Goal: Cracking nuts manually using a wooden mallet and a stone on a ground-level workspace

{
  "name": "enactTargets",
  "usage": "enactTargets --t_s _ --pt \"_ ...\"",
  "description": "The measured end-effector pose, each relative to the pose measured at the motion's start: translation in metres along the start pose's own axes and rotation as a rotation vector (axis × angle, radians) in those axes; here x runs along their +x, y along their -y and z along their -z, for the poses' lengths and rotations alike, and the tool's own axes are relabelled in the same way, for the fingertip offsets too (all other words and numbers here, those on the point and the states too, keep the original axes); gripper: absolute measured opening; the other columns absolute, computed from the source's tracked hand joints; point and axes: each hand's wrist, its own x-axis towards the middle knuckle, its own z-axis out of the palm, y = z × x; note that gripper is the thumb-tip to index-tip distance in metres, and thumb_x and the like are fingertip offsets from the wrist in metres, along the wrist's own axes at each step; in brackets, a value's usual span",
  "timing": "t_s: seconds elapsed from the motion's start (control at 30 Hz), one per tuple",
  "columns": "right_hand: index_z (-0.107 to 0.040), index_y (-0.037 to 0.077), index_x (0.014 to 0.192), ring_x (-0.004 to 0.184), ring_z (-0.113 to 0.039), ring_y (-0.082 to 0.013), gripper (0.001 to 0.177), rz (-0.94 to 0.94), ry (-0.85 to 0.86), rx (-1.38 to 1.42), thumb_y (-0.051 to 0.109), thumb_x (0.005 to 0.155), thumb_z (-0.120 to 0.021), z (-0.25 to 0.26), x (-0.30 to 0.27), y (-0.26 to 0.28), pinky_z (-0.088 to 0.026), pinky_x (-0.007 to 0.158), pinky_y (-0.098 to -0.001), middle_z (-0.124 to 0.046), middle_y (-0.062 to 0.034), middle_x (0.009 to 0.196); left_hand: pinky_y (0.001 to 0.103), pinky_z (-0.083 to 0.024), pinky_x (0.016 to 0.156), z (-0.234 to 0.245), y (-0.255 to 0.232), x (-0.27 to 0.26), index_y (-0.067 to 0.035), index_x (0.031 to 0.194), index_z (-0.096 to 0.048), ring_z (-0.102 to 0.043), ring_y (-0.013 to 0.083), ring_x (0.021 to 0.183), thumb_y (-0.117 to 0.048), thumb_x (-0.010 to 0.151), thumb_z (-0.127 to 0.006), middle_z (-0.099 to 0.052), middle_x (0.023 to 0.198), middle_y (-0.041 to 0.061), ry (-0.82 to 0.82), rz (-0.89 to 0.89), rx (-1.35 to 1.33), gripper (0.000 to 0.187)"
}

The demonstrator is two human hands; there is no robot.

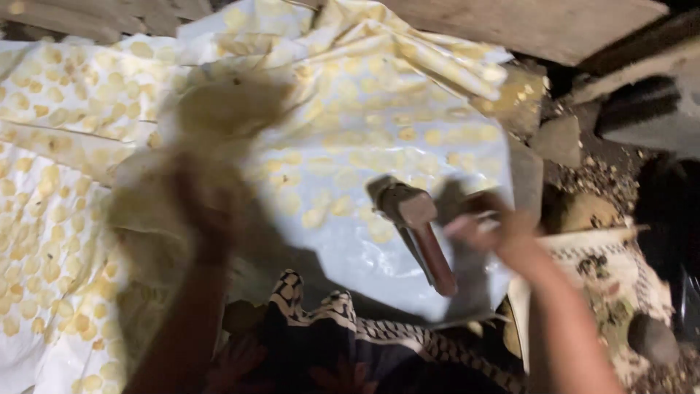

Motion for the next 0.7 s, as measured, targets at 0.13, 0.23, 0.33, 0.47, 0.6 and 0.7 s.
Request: enactTargets --t_s 0.13,0.23,0.33,0.47,0.6,0.7 --pt "-0.053 0.005 0.115 0.084 -0.067 -0.0471 0.061 0.146 -0.183 -1.204 0.046 0.078 -0.08 -0.124 -0.053 -0.053 -0.056 0.073 -0.0588 -0.068 -0.0222 0.094 0.057 -0.034 0.116 -0.023 -0.128 -0.031 -0.016 0.142 -0.058 -0.045 0.0342 0.142 -0.039 0.09 -0.063 -0.05 0.147 0.012 0.541 -0.701 -0.002 0.057" --pt "-0.051 0.009 0.108 0.069 -0.071 -0.042 0.044 0.26 -0.348 -1.288 0.04 0.085 -0.071 -0.122 -0.053 -0.063 -0.06 0.062 -0.0539 -0.069 -0.0172 0.08 0.067 -0.026 0.117 -0.04 -0.14 -0.045 -0.025 0.155 -0.052 -0.043 0.0332 0.148 -0.07 0.087 -0.059 -0.051 0.159 0.009 0.633 -0.694 0.177 0.081" --pt "-0.051 0.011 0.111 0.081 -0.072 -0.0451 0.04 0.175 -0.25 -1.117 0.035 0.086 -0.071 -0.106 -0.061 -0.046 -0.061 0.069 -0.0552 -0.071 -0.0183 0.089 0.073 -0.032 0.109 -0.066 -0.139 -0.042 -0.027 0.153 -0.054 -0.049 0.0349 0.143 -0.073 0.082 -0.063 -0.056 0.154 0.008 0.636 -0.65 0.267 0.086" --pt "-0.053 0.004 0.12 0.076 -0.072 -0.0469 0.042 0.229 -0.268 -1.118 0.03 0.091 -0.068 -0.098 -0.078 -0.053 -0.061 0.063 -0.0574 -0.071 -0.0225 0.09 0.054 -0.054 0.089 -0.049 -0.217 0.038 -0.01 0.119 -0.076 -0.07 0.0386 0.107 -0.06 0.093 -0.072 -0.074 0.108 0.021 0.774 -0.469 0.22 0.056" --pt "-0.05 0.009 0.113 0.075 -0.072 -0.0463 0.042 0.224 -0.308 -1.249 0.039 0.09 -0.068 -0.083 -0.069 -0.079 -0.06 0.062 -0.0584 -0.07 -0.0206 0.088 0.076 -0.023 0.115 -0.131 -0.102 0.023 -0.02 0.165 -0.034 -0.024 0.0463 0.154 -0.067 0.092 -0.055 -0.03 0.17 0.016 0.909 -0.501 0.39 0.089" --pt "-0.049 0.007 0.118 0.088 -0.072 -0.051 0.049 0.013 -0.241 -1.131 0.044 0.091 -0.065 -0.093 -0.086 -0.049 -0.06 0.074 -0.0607 -0.072 -0.0271 0.097 0.067 -0.036 0.109 -0.124 -0.127 -0.002 -0.004 0.147 -0.061 -0.053 0.0504 0.135 -0.056 0.079 -0.08 -0.06 0.145 0.03 0.582 -0.791 0.377 0.088"
